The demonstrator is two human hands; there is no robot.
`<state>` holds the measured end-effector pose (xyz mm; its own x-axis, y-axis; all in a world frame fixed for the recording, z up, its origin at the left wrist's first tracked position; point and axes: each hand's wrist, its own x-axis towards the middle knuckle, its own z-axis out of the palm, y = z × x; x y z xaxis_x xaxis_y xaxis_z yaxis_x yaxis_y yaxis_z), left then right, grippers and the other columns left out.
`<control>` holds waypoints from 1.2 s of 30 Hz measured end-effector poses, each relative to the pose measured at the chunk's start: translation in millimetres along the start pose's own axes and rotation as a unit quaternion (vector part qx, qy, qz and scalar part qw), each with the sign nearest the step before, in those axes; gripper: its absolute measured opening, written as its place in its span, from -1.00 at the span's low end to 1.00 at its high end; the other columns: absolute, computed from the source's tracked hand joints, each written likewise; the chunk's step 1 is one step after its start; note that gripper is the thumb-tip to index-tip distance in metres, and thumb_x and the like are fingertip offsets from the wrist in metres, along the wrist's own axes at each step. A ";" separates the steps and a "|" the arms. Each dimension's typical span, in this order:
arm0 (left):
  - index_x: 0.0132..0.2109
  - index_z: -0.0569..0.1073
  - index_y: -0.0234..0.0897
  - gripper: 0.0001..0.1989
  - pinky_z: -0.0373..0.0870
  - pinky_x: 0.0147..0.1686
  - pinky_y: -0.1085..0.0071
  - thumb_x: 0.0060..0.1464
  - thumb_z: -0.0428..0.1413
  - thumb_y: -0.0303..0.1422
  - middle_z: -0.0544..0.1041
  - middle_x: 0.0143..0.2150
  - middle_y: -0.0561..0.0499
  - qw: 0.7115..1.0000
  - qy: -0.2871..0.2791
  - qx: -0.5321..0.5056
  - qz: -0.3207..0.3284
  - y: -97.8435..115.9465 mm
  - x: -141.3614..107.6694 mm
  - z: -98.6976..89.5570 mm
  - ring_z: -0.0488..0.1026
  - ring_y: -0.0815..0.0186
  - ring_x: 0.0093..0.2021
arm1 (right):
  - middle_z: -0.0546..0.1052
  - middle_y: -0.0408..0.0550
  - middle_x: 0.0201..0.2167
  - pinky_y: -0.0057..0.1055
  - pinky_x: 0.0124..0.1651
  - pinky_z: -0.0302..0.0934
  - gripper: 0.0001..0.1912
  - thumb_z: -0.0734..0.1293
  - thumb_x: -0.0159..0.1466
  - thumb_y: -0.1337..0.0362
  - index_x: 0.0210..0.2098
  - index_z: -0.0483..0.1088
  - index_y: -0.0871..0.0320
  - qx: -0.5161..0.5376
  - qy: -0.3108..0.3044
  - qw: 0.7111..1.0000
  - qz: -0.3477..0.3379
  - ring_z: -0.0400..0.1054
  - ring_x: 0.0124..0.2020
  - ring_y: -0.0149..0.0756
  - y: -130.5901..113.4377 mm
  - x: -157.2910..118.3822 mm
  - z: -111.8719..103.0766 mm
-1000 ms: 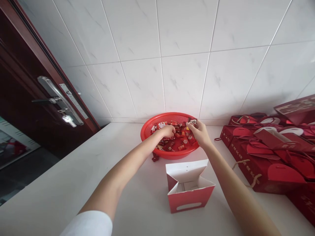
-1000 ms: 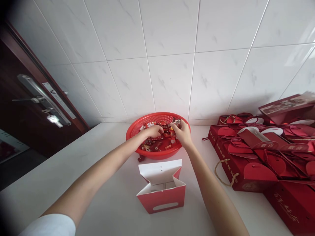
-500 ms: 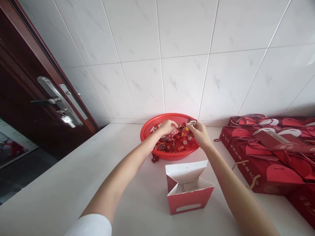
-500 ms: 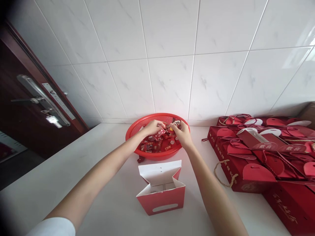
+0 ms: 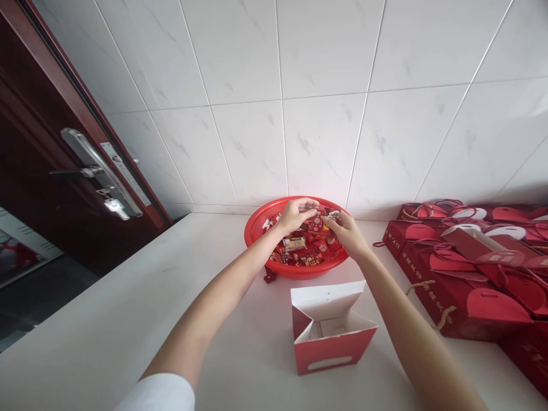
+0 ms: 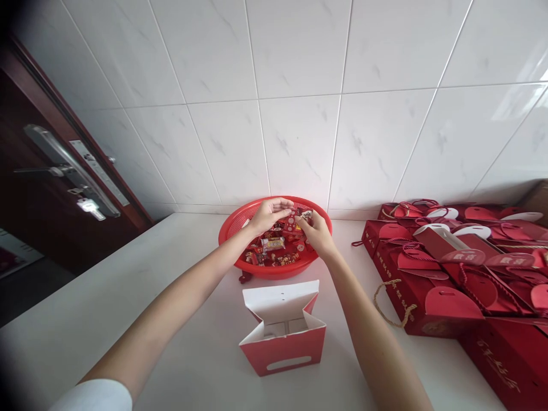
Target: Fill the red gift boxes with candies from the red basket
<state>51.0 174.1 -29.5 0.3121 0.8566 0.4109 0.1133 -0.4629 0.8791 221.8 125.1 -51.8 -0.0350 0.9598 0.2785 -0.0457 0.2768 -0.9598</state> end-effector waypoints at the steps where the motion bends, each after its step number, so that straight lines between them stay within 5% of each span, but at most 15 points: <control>1: -0.11 0.54 -0.37 -0.76 0.44 0.06 0.24 0.08 0.23 -0.35 0.63 -0.06 -0.15 1.000 0.008 0.002 -0.004 2.2 -0.2 0.7 0.55 0.19 -0.02 | 0.46 -0.16 -0.50 -0.35 -0.42 0.29 -0.59 0.47 0.07 -0.09 -0.35 0.37 0.08 -0.001 0.006 1.000 -0.004 0.37 -0.45 -0.26 0.7 0.4 -0.5; 5: 0.01 0.50 -0.31 -0.66 0.41 0.08 0.34 0.35 -0.08 -0.24 0.58 0.09 -0.11 0.991 0.016 0.123 -0.057 12.9 -1.8 3.7 0.50 0.24 0.08 | 0.46 -0.16 -0.49 -0.34 -0.39 0.28 -0.61 0.46 0.09 -0.07 -0.33 0.38 0.08 0.000 0.030 0.999 -0.016 0.35 -0.44 -0.26 4.0 2.8 -2.8; 7: -0.04 0.52 -0.32 -0.60 0.46 -0.03 0.36 0.37 -0.20 -0.31 0.62 -0.01 -0.10 0.977 -0.026 0.185 -0.099 14.3 -3.2 4.5 0.55 0.26 -0.04 | 0.44 -0.17 -0.50 -0.34 -0.39 0.27 -0.62 0.46 0.10 -0.07 -0.34 0.37 0.08 0.001 0.040 0.999 -0.021 0.34 -0.44 -0.27 4.9 3.4 -3.5; 11: -0.33 0.58 -0.30 -0.82 0.47 -0.21 0.39 0.11 0.07 -0.47 0.63 -0.35 -0.01 0.935 -0.154 0.270 -0.170 6.4 -7.6 3.7 0.57 0.25 -0.30 | 0.40 -0.19 -0.53 -0.36 -0.40 0.25 -0.63 0.45 0.11 -0.06 -0.35 0.36 0.08 0.001 0.054 0.998 -0.027 0.32 -0.45 -0.28 4.6 3.0 -3.1; 14: -0.36 0.61 -0.24 -0.82 0.44 -0.17 0.42 -0.11 0.17 -0.55 0.65 -0.31 0.04 0.892 -0.236 0.331 -0.199 0.9 -9.9 1.6 0.57 0.22 -0.24 | 0.40 -0.19 -0.53 -0.36 -0.39 0.26 -0.63 0.45 0.11 -0.06 -0.35 0.36 0.08 0.002 0.059 0.998 -0.029 0.32 -0.45 -0.28 4.1 2.5 -2.3; 20: -0.10 0.61 -0.18 -0.71 0.40 -0.15 0.44 -0.03 0.25 -0.33 0.64 -0.10 0.03 0.845 -0.312 0.390 -0.193 7.4 -12.0 3.5 0.55 0.20 -0.09 | 0.40 -0.20 -0.53 -0.36 -0.39 0.27 -0.60 0.45 0.09 -0.09 -0.33 0.38 0.08 0.003 0.063 0.998 -0.028 0.33 -0.45 -0.28 3.3 2.3 -1.5; 24: -0.37 0.54 -0.20 -0.88 0.37 -0.30 0.41 -0.08 0.28 -0.29 0.58 -0.36 0.08 0.808 -0.393 0.403 -0.172 12.8 -20.4 19.0 0.52 0.23 -0.32 | 0.39 -0.21 -0.55 -0.37 -0.41 0.26 -0.59 0.45 0.09 -0.09 -0.30 0.38 0.08 0.002 0.061 0.998 -0.027 0.31 -0.48 -0.30 2.5 1.4 -0.9; 29: -0.57 0.36 -0.24 -0.79 0.31 -0.39 0.36 -0.13 0.25 -0.40 0.44 -0.54 0.07 0.792 -0.396 0.436 -0.160 15.3 -26.4 33.4 0.41 0.26 -0.48 | 0.40 -0.19 -0.54 -0.36 -0.40 0.26 -0.60 0.45 0.10 -0.09 -0.31 0.37 0.07 -0.003 0.060 0.998 -0.030 0.31 -0.47 -0.28 1.6 0.6 -1.4; 36: -0.41 0.57 -0.21 -0.92 0.33 -0.37 0.41 -0.16 0.30 -0.40 0.60 -0.37 0.03 0.803 -0.338 0.461 -0.169 12.1 -17.1 24.0 0.51 0.21 -0.35 | 0.42 -0.17 -0.51 -0.34 -0.35 0.26 -0.61 0.45 0.10 -0.08 -0.35 0.35 0.07 -0.009 0.061 0.997 -0.035 0.33 -0.41 -0.25 1.5 1.1 -1.8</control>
<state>69.8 148.4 -31.8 0.5218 0.7940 -0.3119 0.8522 -0.4687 0.2327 223.5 126.6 -53.0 0.0899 0.9364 0.3392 -0.0257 0.3426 -0.9391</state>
